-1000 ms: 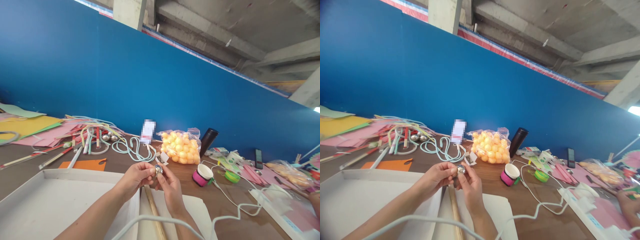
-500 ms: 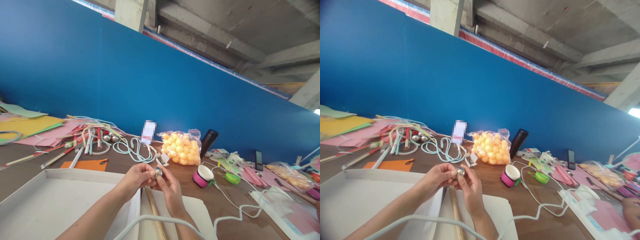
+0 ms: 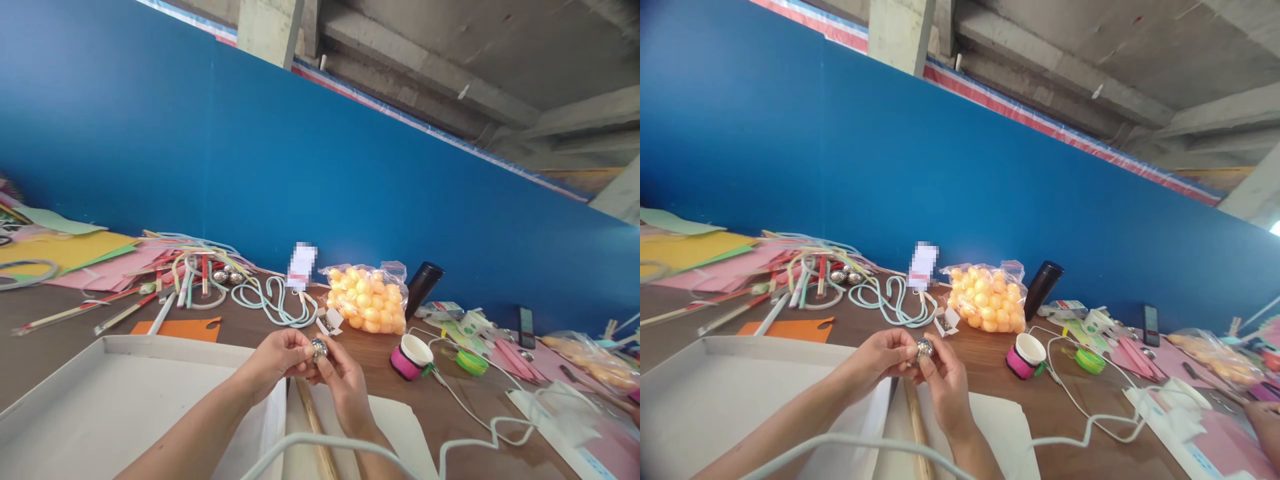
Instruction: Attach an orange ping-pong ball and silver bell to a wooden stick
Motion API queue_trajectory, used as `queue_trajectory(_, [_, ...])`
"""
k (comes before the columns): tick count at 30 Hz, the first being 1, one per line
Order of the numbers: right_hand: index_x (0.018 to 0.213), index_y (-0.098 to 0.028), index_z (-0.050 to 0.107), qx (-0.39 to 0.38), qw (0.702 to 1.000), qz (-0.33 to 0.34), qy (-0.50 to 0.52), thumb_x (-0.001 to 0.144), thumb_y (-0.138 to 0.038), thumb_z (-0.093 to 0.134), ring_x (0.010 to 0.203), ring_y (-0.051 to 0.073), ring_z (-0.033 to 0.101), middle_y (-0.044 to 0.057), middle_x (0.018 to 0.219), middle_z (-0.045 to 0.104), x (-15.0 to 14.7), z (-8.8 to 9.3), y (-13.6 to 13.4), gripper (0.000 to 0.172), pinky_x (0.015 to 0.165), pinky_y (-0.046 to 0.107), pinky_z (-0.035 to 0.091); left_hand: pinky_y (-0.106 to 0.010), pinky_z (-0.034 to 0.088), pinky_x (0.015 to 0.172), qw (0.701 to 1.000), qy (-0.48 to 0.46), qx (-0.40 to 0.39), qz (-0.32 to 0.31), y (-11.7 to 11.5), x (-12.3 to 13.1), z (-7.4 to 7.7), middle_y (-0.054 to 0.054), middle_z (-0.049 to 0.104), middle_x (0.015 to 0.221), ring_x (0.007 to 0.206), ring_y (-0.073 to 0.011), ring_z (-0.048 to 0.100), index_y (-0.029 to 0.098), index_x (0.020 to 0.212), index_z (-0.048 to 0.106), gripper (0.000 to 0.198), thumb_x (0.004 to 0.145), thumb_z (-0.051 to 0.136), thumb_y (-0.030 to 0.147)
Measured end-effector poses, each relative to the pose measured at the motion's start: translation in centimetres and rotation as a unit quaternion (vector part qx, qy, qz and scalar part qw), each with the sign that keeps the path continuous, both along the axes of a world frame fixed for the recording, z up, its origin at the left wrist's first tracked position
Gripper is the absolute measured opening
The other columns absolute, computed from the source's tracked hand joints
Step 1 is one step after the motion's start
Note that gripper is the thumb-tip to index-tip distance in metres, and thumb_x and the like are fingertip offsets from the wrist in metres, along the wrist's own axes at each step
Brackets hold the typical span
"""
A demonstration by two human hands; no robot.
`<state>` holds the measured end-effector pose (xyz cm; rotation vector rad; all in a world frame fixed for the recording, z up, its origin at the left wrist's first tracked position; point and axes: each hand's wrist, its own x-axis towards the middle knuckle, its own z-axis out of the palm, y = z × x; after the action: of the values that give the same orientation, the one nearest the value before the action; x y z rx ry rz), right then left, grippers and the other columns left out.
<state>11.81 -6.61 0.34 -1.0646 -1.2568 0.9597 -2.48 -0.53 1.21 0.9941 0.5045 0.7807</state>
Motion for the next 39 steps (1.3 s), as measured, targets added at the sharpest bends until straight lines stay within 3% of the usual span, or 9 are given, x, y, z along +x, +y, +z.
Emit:
queue_trajectory(8, [0.117, -0.018, 0.056, -0.015, 1.000, -0.002, -0.018, 0.081, -0.036, 0.059, 0.086, 0.025, 0.059, 0.010, 0.110, 0.059, 0.2, 0.2, -0.1, 0.040, 0.063, 0.033, 0.053, -0.032, 0.049, 0.064, 1.000, 0.029, 0.005, 0.012, 0.0, 0.0, 0.1, 0.003, 0.053, 0.050, 0.050, -0.0115, 0.057, 0.014, 0.065, 0.052, 0.031, 0.059, 0.073, 0.036])
queue_trajectory(17, [0.116, -0.018, 0.056, -0.021, 1.000, -0.007, -0.022, 0.081, -0.037, 0.059, 0.086, 0.026, 0.061, 0.010, 0.110, 0.061, 0.2, -0.6, 0.2, 0.040, 0.062, 0.033, 0.053, -0.032, 0.050, 0.064, 0.999, 0.031, 0.022, 0.003, 1.2, 0.1, -2.1, 0.001, 0.055, 0.054, 0.052, -0.0102, 0.055, 0.014, 0.069, 0.052, 0.029, 0.063, 0.071, 0.035])
queue_trajectory(23, [0.117, -0.019, 0.056, -0.013, 0.999, -0.005, -0.036, 0.084, -0.035, 0.056, 0.081, 0.024, 0.062, 0.009, 0.110, 0.062, 0.4, -1.2, 0.3, 0.037, 0.062, 0.032, 0.053, -0.034, 0.050, 0.066, 0.999, 0.026, 0.022, -0.001, 1.0, 0.1, -1.9, 0.001, 0.055, 0.055, 0.053, -0.0105, 0.055, 0.014, 0.069, 0.053, 0.031, 0.061, 0.072, 0.038])
queue_trajectory(39, [0.115, -0.019, 0.058, -0.020, 0.999, 0.011, -0.032, 0.084, -0.034, 0.056, 0.081, 0.025, 0.062, 0.010, 0.106, 0.063, 0.1, -0.8, 0.1, 0.034, 0.063, 0.033, 0.053, -0.034, 0.050, 0.064, 0.999, 0.048, 0.023, 0.001, 1.1, -0.1, -2.2, 0.001, 0.056, 0.055, 0.051, -0.0084, 0.051, 0.015, 0.071, 0.052, 0.030, 0.063, 0.071, 0.036])
